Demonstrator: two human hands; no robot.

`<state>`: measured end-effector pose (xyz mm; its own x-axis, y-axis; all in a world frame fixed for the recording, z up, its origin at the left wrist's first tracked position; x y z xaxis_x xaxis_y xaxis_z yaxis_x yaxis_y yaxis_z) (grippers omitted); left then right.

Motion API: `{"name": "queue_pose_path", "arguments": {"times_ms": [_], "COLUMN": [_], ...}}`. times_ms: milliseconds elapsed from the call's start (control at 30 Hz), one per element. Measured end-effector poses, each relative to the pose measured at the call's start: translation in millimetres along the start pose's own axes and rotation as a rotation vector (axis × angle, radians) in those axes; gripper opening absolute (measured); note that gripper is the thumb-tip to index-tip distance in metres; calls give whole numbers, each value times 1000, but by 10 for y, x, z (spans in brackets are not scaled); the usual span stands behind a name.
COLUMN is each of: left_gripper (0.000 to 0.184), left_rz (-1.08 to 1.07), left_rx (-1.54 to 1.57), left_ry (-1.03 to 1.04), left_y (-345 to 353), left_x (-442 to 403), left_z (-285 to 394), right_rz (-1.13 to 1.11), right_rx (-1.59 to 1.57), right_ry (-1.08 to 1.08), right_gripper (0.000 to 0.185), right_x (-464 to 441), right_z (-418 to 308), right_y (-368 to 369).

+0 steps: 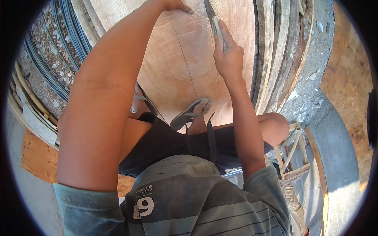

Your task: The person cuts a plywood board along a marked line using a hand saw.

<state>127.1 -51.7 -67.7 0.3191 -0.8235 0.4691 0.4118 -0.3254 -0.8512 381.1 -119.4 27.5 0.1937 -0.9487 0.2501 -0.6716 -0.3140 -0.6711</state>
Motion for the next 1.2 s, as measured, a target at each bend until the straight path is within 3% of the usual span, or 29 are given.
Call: {"name": "queue_pose_path", "arguments": {"times_ms": [167,200,233,267,300,333,467,533,600,633,700,800,867,1133,1200], "left_gripper": [167,173,160,147,156,167,174,171,160,150,141,160,163,174,174], "left_rz": [38,-5,-24,-40,19,84,-1,17,133,157,199,-47,-158,-240,-251], "left_rx": [-14,10,-35,-80,-43,-10,60,74,135,169,194,85,-8,-86,-98], "left_ry": [-22,-11,-32,-52,12,78,35,67,70,26,-60,-80,-99,-182,-173], "left_y": [95,96,-14,-119,-62,27,-136,-164,27,65,358,453,463,442,438], "left_x": [-21,-61,-8,70,75,52,88,176,339,500,808,1533,1766,1694,1711], "left_z": [-8,-55,20,96,31,-45,9,-3,-81,-67,-53,146,249,369,321], "right_rz": [-66,-137,-203,-130,-50,-75,-222,-322,-527,-488,-622,-673,-656,-649,-669], "right_rx": [40,172,306,410,516,463,94,29,452,433,347,314,305,147,133], "right_ry": [25,0,-25,-169,-311,-307,-186,-173,-271,-313,-415,-467,-520,-648,-641], "right_gripper": [56,60,64,65,65,65,58,55,55,55,52,58,57,49,59], "right_x": [107,144,191,285,405,493,802,835,846,816,776,722,737,993,1045], "right_z": [-72,-132,-191,-238,-294,-414,-588,-392,-305,-321,-382,-499,-689,-1243,-1390], "right_y": [-9,-73,-154,-277,-445,-652,-1195,-1109,-1007,-972,-900,-854,-958,-1404,-1479]}}
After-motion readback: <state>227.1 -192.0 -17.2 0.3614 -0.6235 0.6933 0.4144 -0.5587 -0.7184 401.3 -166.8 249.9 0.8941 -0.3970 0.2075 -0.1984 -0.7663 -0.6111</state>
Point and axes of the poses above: each hand's wrist, its own x-axis away from the middle knuckle, its own y-axis out of the palm, z = x × y, the point moved 1 cm from there along -x, towards the middle knuckle, and after that the axes turned 8 degrees about z, right-handed, at the moved point
